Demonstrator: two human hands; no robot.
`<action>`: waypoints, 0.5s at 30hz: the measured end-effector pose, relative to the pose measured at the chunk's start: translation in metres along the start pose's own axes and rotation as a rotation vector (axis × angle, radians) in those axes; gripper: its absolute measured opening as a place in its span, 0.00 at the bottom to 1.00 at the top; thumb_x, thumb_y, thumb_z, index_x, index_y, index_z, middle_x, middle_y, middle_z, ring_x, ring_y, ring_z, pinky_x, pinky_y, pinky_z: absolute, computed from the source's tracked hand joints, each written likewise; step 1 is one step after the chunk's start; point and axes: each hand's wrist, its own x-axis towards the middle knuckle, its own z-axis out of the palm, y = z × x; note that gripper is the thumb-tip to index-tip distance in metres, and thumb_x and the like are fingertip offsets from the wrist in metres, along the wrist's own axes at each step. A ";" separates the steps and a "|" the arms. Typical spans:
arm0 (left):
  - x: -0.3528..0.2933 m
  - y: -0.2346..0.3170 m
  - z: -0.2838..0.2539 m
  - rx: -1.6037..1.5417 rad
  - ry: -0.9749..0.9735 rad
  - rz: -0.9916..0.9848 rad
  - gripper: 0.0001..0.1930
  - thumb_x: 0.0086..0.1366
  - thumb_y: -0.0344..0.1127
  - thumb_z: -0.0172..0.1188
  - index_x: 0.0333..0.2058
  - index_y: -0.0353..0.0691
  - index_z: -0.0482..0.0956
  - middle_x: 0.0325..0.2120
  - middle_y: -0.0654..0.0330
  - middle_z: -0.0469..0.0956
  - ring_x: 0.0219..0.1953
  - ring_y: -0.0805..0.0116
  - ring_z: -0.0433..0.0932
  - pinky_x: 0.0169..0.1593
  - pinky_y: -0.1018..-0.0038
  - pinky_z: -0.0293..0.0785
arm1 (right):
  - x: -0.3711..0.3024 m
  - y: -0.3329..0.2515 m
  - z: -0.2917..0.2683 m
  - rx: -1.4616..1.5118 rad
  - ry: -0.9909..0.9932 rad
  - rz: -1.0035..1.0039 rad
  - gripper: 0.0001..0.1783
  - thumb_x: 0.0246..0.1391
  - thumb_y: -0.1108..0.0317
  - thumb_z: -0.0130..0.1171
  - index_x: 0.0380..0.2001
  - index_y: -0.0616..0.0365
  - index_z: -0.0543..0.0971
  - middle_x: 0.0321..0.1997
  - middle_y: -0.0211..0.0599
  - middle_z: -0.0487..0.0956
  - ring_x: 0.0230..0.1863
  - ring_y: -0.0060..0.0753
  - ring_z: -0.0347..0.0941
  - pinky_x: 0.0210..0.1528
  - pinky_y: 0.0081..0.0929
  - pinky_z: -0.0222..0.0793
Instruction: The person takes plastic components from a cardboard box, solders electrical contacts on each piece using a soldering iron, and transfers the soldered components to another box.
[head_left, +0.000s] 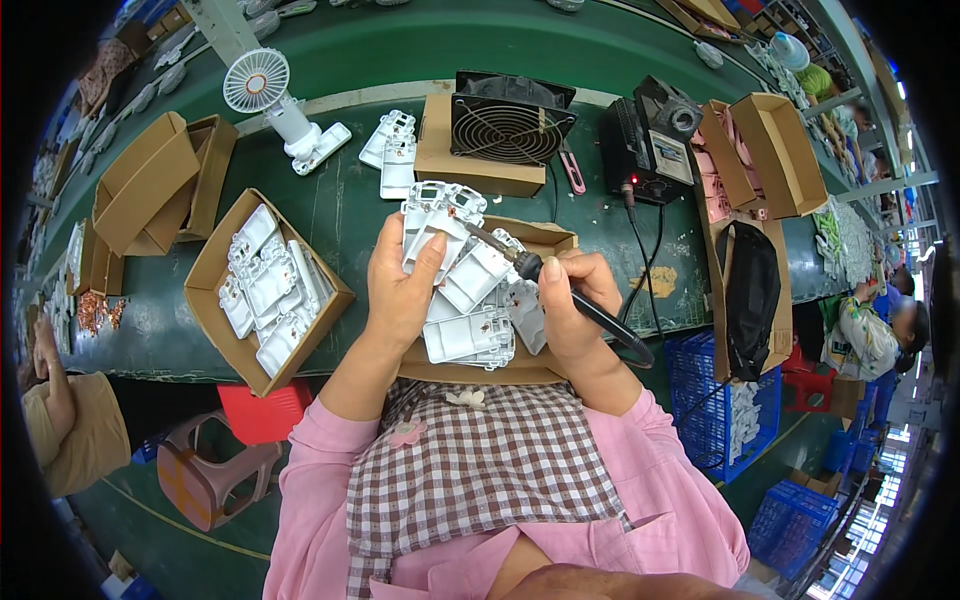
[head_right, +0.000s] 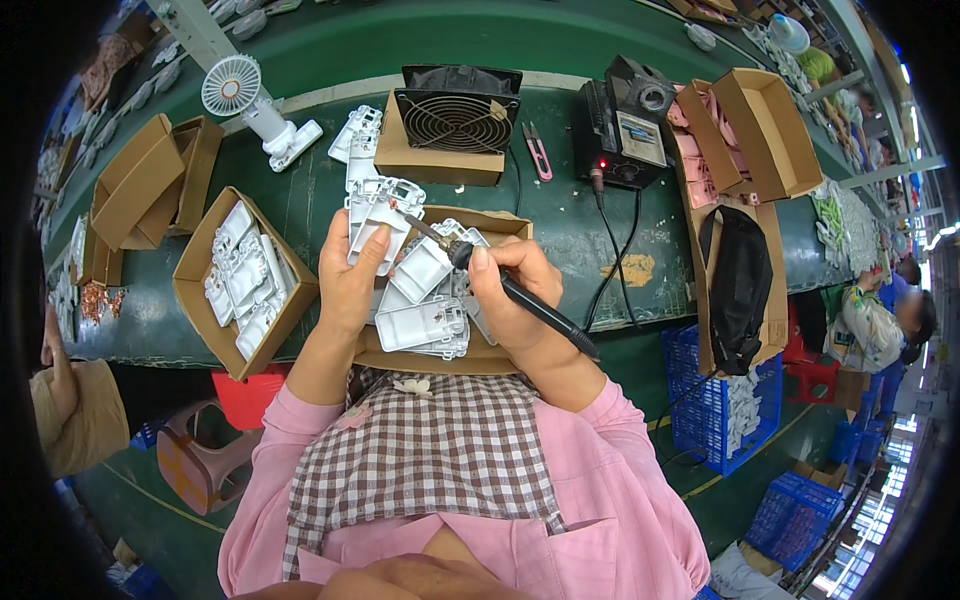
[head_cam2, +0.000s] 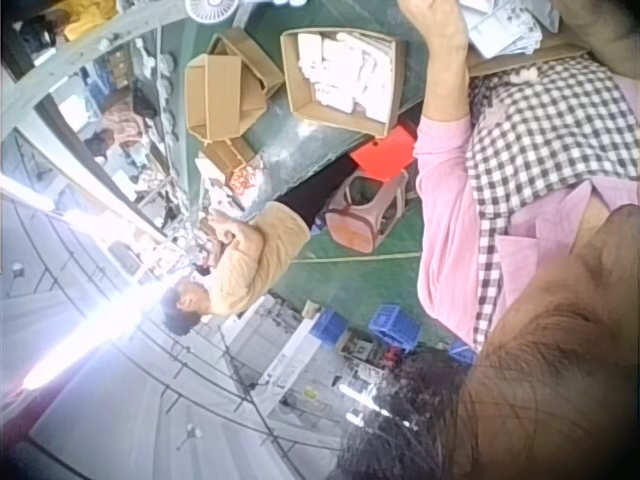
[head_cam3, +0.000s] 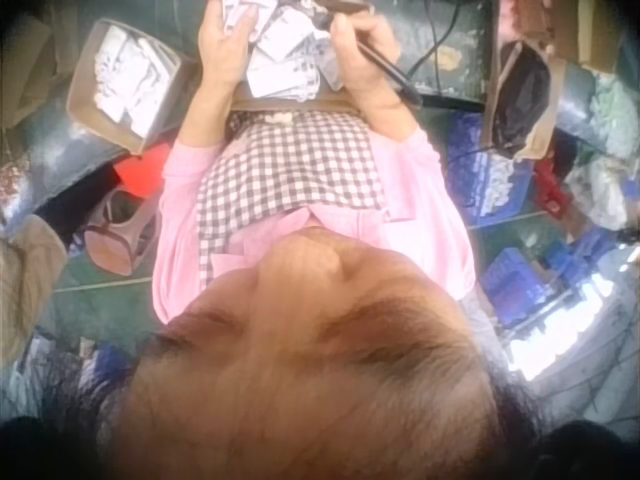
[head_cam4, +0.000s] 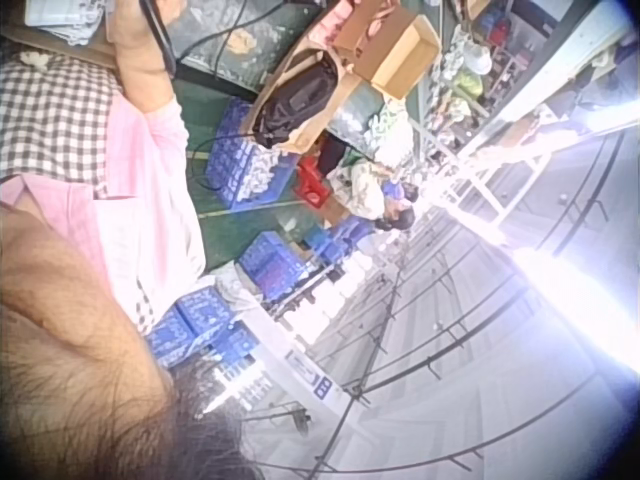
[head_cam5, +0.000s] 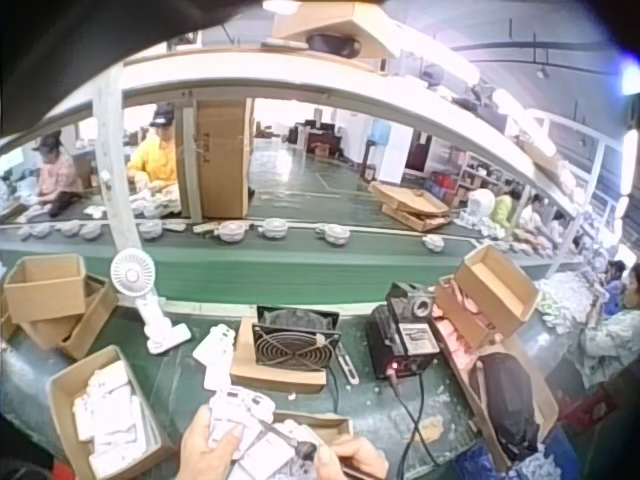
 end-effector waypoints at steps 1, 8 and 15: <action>0.000 0.000 0.000 0.002 0.002 0.002 0.12 0.66 0.36 0.55 0.43 0.35 0.70 0.32 0.64 0.75 0.29 0.82 0.71 0.30 0.83 0.68 | 0.000 0.000 0.000 -0.012 -0.002 -0.005 0.07 0.55 0.73 0.59 0.27 0.62 0.70 0.21 0.31 0.73 0.21 0.14 0.64 0.22 0.16 0.59; 0.000 0.002 0.000 0.010 0.000 -0.012 0.12 0.66 0.35 0.55 0.43 0.35 0.70 0.32 0.64 0.75 0.30 0.82 0.71 0.30 0.82 0.69 | 0.000 0.000 0.000 -0.027 0.000 -0.004 0.08 0.55 0.73 0.59 0.27 0.61 0.70 0.21 0.31 0.73 0.21 0.14 0.63 0.22 0.16 0.58; -0.001 0.000 -0.001 0.007 -0.026 -0.025 0.12 0.66 0.35 0.55 0.44 0.35 0.70 0.33 0.63 0.76 0.29 0.81 0.72 0.29 0.83 0.69 | -0.002 0.006 -0.001 0.051 0.087 0.006 0.08 0.54 0.73 0.59 0.26 0.61 0.70 0.20 0.30 0.73 0.21 0.14 0.62 0.22 0.16 0.58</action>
